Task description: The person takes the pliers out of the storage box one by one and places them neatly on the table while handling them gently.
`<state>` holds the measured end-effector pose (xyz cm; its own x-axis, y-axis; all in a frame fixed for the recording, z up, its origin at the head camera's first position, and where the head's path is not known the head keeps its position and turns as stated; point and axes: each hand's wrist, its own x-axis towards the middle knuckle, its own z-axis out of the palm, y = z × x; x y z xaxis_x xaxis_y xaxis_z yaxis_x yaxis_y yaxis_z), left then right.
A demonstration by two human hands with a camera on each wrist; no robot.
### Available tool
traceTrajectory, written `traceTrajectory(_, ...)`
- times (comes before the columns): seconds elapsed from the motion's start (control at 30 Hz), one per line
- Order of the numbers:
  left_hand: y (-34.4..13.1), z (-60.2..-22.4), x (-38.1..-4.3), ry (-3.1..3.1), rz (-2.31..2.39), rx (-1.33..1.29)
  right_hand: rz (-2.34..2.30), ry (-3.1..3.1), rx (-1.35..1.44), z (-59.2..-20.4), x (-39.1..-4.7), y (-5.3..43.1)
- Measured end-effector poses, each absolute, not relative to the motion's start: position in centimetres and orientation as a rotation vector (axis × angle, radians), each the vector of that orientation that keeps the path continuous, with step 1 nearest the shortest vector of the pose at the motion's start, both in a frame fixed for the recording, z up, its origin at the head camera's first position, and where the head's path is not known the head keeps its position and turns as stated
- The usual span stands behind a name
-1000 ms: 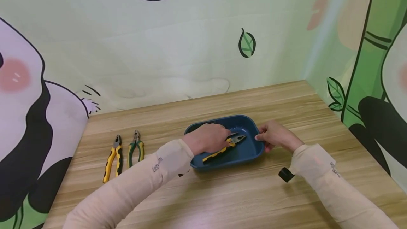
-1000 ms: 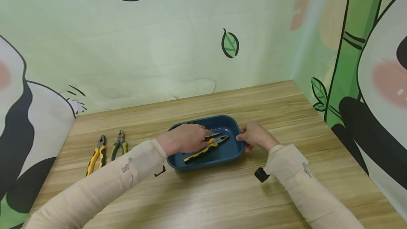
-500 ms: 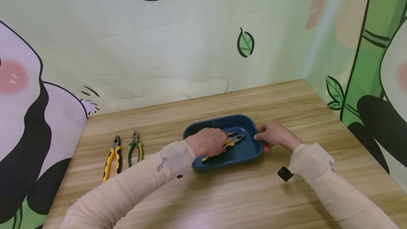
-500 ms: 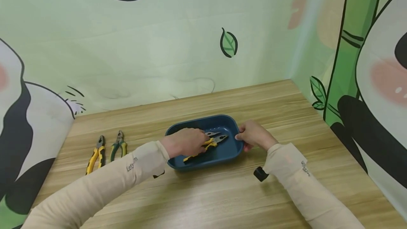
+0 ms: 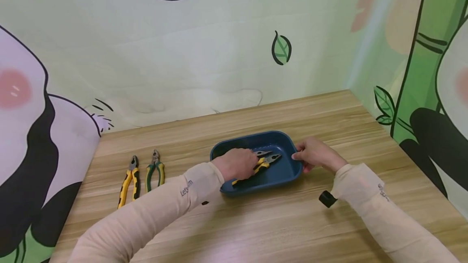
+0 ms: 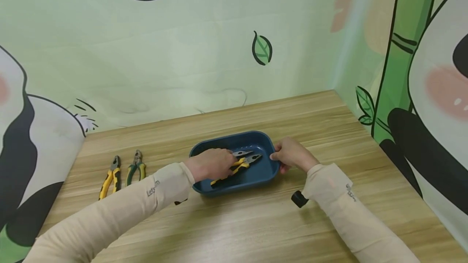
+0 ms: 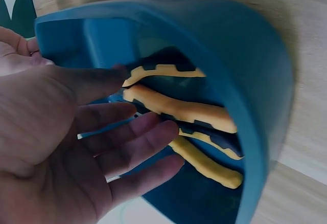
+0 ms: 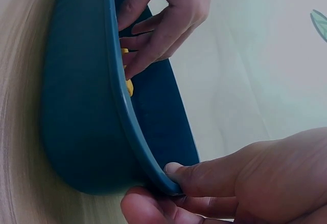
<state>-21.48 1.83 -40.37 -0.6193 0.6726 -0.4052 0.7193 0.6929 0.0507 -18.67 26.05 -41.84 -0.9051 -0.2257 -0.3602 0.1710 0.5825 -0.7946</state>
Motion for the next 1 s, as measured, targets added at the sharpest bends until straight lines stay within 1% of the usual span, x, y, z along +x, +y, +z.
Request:
traceTrajectory(0.43,2.0,-41.9,-21.6,2.535,-0.224,1.055,-1.240,2.394,-0.043,-41.6,-18.8,26.0)
traceTrajectory(1.0,2.5,-42.5,-21.4,2.563,-0.289,0.974,-1.162,2.428,-0.090,-41.4,-19.0,25.9)
